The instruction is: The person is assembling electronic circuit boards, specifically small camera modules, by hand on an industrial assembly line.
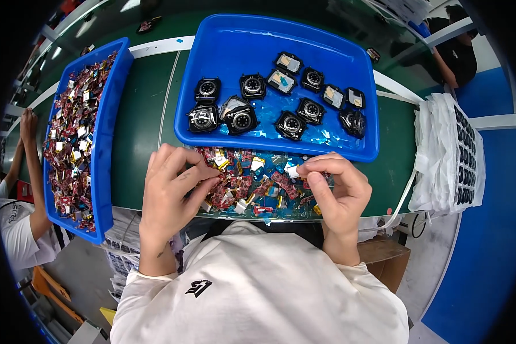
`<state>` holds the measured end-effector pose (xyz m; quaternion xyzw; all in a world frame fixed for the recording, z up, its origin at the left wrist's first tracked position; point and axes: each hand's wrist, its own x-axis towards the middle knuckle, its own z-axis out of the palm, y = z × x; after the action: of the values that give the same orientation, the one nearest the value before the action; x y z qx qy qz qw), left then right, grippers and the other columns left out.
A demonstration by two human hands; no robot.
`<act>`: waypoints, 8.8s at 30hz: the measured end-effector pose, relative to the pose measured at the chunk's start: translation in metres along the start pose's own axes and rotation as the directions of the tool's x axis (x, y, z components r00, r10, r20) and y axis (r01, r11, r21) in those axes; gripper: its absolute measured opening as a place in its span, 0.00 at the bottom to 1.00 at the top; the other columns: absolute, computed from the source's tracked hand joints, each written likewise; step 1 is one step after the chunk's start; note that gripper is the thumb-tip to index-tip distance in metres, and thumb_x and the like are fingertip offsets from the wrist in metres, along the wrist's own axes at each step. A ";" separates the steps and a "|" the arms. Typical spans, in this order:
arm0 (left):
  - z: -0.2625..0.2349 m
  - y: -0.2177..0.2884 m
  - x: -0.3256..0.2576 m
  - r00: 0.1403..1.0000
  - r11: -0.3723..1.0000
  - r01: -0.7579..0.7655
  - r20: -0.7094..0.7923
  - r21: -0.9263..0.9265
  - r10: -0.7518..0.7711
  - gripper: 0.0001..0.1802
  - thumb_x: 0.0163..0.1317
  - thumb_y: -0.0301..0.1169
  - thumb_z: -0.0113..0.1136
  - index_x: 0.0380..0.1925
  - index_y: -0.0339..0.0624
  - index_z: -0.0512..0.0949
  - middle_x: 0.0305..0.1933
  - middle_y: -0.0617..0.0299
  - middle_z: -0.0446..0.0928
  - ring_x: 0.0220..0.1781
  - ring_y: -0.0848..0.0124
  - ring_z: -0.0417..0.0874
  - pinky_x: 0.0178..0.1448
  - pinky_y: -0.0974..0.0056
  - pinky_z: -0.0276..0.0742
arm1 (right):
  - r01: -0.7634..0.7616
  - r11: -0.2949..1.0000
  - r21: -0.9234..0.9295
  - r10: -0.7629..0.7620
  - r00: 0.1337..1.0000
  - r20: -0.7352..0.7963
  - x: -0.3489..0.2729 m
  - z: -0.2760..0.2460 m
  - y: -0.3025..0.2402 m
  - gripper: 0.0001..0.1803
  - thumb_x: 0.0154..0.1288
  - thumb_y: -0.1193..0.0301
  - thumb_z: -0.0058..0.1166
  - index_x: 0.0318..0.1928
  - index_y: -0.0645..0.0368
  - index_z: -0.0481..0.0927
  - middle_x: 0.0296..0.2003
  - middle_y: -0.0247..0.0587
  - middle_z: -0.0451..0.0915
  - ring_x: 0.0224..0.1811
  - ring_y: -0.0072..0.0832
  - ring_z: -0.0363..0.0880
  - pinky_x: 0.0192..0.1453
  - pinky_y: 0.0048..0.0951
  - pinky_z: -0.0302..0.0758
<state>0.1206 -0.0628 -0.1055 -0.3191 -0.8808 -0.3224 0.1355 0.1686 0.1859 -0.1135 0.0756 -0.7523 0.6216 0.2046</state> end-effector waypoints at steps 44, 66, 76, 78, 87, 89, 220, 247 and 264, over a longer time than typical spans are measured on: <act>-0.003 -0.005 0.000 0.827 0.766 0.302 -0.243 -0.567 -0.506 0.07 0.57 0.19 0.62 0.36 0.34 0.81 0.38 0.61 0.79 0.36 0.78 0.72 0.40 0.73 0.67 | 0.165 0.969 -0.186 -0.189 0.975 -0.121 -0.003 0.020 0.004 0.12 0.44 0.85 0.66 0.31 0.60 0.82 0.29 0.35 0.84 0.35 0.24 0.71 0.44 0.25 0.66; -0.014 -0.015 -0.021 0.930 0.944 0.266 -0.204 -0.196 -0.305 0.11 0.51 0.16 0.61 0.35 0.36 0.83 0.31 0.59 0.78 0.32 0.68 0.73 0.35 0.69 0.65 | -0.049 0.979 0.198 0.070 0.992 -0.101 -0.008 0.019 -0.003 0.11 0.51 0.87 0.62 0.35 0.66 0.78 0.35 0.43 0.80 0.38 0.25 0.79 0.42 0.22 0.74; -0.046 -0.015 -0.067 0.979 0.957 0.164 0.083 0.238 -0.189 0.18 0.32 0.30 0.73 0.29 0.42 0.85 0.46 0.56 0.77 0.45 0.59 0.68 0.48 0.56 0.66 | -0.023 0.983 0.181 0.038 0.996 -0.082 -0.007 0.020 0.000 0.10 0.52 0.86 0.62 0.35 0.65 0.79 0.34 0.41 0.81 0.35 0.20 0.79 0.34 0.17 0.72; -0.042 -0.022 -0.082 0.985 0.973 0.127 0.091 0.191 -0.146 0.15 0.34 0.27 0.72 0.28 0.41 0.84 0.44 0.58 0.79 0.43 0.60 0.69 0.45 0.58 0.68 | -0.017 0.988 0.155 0.028 0.997 -0.072 -0.006 0.022 -0.001 0.09 0.52 0.86 0.62 0.35 0.65 0.79 0.34 0.41 0.81 0.34 0.19 0.79 0.34 0.16 0.72; -0.022 -0.016 -0.103 0.980 0.994 0.105 -0.173 0.007 -0.102 0.12 0.42 0.19 0.70 0.29 0.39 0.81 0.33 0.61 0.84 0.29 0.66 0.72 0.33 0.68 0.70 | -0.045 0.990 0.132 0.053 0.997 -0.055 -0.012 0.023 0.002 0.09 0.52 0.85 0.63 0.34 0.64 0.80 0.34 0.41 0.82 0.33 0.20 0.79 0.35 0.17 0.72; -0.019 -0.010 -0.094 0.958 0.991 0.118 -0.253 -0.068 -0.132 0.12 0.41 0.18 0.70 0.29 0.37 0.81 0.35 0.58 0.84 0.33 0.64 0.74 0.37 0.66 0.71 | -0.055 0.992 0.117 0.061 0.997 -0.049 -0.010 0.024 -0.001 0.09 0.52 0.85 0.63 0.34 0.64 0.80 0.34 0.40 0.82 0.33 0.20 0.79 0.35 0.17 0.72; 0.029 0.036 -0.002 0.971 0.598 0.167 0.026 -0.784 -0.238 0.09 0.46 0.18 0.66 0.22 0.38 0.74 0.28 0.58 0.81 0.34 0.73 0.79 0.39 0.69 0.70 | -0.151 0.960 0.237 0.105 0.975 0.193 -0.008 0.019 0.000 0.10 0.54 0.81 0.64 0.38 0.63 0.80 0.36 0.39 0.82 0.37 0.20 0.78 0.41 0.20 0.74; 0.033 0.049 0.011 0.994 0.732 0.110 0.083 -0.672 -0.074 0.05 0.47 0.21 0.67 0.26 0.40 0.82 0.27 0.62 0.80 0.31 0.71 0.75 0.37 0.68 0.67 | -0.411 0.709 0.573 0.196 0.896 0.399 -0.014 0.008 0.000 0.12 0.66 0.69 0.58 0.29 0.65 0.77 0.28 0.37 0.77 0.29 0.17 0.72 0.31 0.18 0.67; 0.027 0.046 0.009 0.997 0.701 0.064 0.015 -0.710 -0.076 0.07 0.43 0.20 0.70 0.26 0.37 0.83 0.26 0.60 0.81 0.31 0.68 0.77 0.38 0.67 0.70 | 0.134 0.514 -0.847 -0.030 0.990 0.138 0.052 -0.087 0.000 0.22 0.47 0.70 0.68 0.45 0.57 0.81 0.45 0.39 0.81 0.50 0.34 0.74 0.52 0.35 0.66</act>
<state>0.1433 -0.0137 -0.0997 -0.3103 -0.6995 -0.6437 -0.0031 0.1399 0.2772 -0.0795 0.0337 -0.9656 0.1572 0.2044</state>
